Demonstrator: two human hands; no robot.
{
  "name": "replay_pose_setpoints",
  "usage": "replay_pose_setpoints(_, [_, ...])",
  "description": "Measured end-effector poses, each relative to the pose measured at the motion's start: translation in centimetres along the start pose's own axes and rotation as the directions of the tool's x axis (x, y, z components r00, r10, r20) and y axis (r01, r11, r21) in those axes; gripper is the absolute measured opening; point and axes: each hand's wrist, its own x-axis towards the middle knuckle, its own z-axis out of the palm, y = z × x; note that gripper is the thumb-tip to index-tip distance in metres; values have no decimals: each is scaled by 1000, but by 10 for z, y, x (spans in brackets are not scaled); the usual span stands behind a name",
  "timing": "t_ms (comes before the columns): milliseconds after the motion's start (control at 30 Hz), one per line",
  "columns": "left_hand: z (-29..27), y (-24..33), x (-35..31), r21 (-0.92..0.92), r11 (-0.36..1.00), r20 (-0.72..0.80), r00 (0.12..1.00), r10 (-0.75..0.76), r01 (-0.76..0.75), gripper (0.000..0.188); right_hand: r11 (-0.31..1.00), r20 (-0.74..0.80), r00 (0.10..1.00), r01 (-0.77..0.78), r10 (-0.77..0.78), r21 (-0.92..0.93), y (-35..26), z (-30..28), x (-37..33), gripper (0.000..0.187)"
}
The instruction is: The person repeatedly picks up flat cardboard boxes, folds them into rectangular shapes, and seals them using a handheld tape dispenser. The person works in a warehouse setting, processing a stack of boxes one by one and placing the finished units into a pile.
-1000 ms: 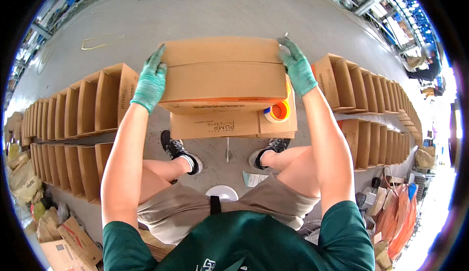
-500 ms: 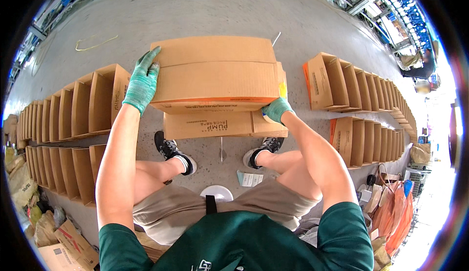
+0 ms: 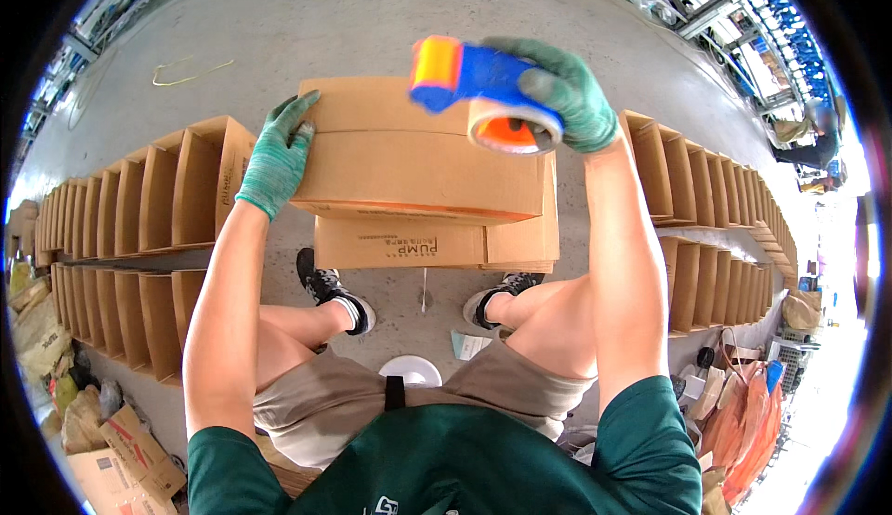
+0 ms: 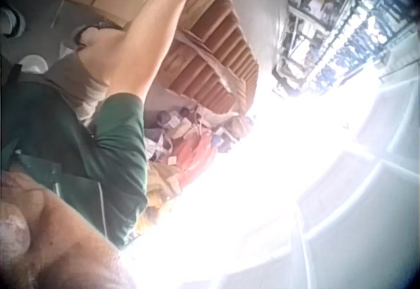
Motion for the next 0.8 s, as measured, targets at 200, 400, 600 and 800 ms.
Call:
replay_pose_setpoints(200, [-4, 25, -3, 231, 967, -135, 980, 143, -109, 36, 973, 170, 977, -92, 129, -210, 16, -3, 13, 56])
replay_pose_setpoints(400, [17, 96, -23, -643, 635, 240, 900, -364, 428, 30, 968, 145, 974, -142, 174, -206, 23, -9, 12, 74])
replay_pose_setpoints(600, [46, 122, -9, -691, 232, 597, 721, -352, 685, 43, 963, 138, 973, -151, 184, -224, 27, -12, 14, 81])
replay_pose_setpoints(800, [63, 129, -15, -720, 396, 444, 817, -368, 570, 33, 967, 118, 976, -158, 184, -199, 29, -13, 10, 81])
